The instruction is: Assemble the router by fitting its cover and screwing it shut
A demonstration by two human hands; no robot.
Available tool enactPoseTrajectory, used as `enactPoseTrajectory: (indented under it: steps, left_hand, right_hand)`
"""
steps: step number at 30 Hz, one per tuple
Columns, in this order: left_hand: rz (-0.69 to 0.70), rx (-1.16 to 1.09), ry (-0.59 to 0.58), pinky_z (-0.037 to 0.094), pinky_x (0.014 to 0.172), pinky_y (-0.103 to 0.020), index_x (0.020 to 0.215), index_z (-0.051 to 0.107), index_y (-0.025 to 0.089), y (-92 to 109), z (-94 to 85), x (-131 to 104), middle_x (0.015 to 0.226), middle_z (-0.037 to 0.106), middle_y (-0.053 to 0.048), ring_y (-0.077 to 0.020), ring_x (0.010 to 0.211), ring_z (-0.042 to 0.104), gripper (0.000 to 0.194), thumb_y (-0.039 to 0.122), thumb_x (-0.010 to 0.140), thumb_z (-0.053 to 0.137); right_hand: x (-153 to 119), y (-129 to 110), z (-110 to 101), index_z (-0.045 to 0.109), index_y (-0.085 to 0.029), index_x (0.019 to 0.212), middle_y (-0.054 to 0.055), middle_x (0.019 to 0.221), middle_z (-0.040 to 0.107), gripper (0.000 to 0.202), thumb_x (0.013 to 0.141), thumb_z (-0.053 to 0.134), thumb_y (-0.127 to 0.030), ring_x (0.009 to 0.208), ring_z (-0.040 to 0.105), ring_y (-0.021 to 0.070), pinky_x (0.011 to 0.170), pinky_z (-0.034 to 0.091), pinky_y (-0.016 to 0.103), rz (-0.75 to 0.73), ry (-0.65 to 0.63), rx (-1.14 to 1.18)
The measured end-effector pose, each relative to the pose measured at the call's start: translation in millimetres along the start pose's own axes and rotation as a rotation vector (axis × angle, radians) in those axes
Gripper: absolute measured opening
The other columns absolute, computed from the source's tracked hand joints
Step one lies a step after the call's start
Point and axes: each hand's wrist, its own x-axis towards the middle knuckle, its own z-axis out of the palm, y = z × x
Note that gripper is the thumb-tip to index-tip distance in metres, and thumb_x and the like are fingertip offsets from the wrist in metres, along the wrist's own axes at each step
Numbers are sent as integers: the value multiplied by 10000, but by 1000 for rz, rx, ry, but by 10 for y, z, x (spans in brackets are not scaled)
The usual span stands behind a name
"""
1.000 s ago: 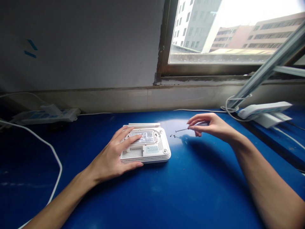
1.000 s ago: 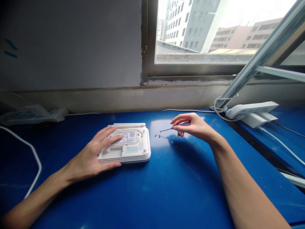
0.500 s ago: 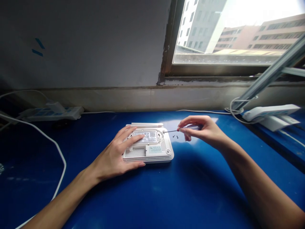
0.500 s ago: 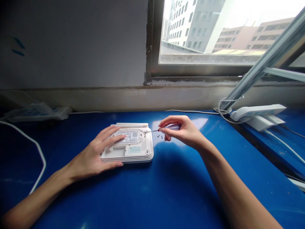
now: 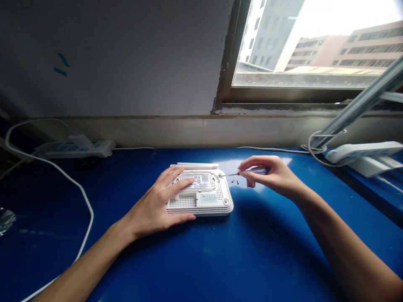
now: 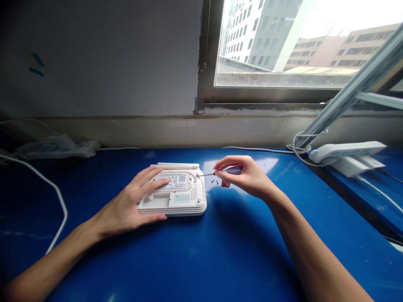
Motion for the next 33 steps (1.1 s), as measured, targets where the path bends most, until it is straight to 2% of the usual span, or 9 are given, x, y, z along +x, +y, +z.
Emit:
enactPoseTrajectory:
  steps: [7,18,22,25,29,33]
  left_hand:
    - [5,-23,17,400,1203,-682,1524,541,319,0,2,0,1674,407,-122,-423,1584,274,792,560,828,832]
    - [-26,-34,-14,349,1229,-684,1543,520,332,9,-3,1,1695,370,-112,-422,1595,234,818,623,833,802]
    - [-43,-41,-40,341,1232,-687,1550,514,325,17,-17,8,1699,358,-118,-429,1595,221,845,641,822,804]
    - [-37,-46,-41,343,1236,-676,1545,516,318,21,-24,13,1696,359,-120,-421,1593,225,839,632,823,809]
    - [-22,-46,-30,336,1248,-656,1535,521,313,12,-16,18,1691,365,-117,-400,1595,227,827,629,827,808]
    - [-9,-52,-16,335,1249,-656,1527,524,319,9,-6,19,1692,364,-112,-395,1593,232,808,619,832,809]
  right_hand:
    - [25,-158,-66,791,-190,946,69,887,787,266,826,815,-427,563,687,163,469,584,271,21,-77,-123]
    - [370,-606,-217,807,-169,952,54,754,768,218,781,793,-304,549,701,186,437,565,263,-41,-288,-366]
    - [462,-751,-183,783,-161,956,47,803,780,191,806,746,-274,586,719,176,488,569,257,-35,-368,-446]
    - [538,-780,-81,776,-181,904,20,754,772,133,793,707,-203,563,706,166,499,542,255,-55,-404,-562]
    - [607,-768,116,756,-238,888,-3,811,775,194,746,710,-114,665,712,170,568,514,254,-236,-392,-793]
    - [573,-754,245,671,-244,1015,34,984,755,261,798,701,-101,778,696,185,616,501,263,-467,-257,-868]
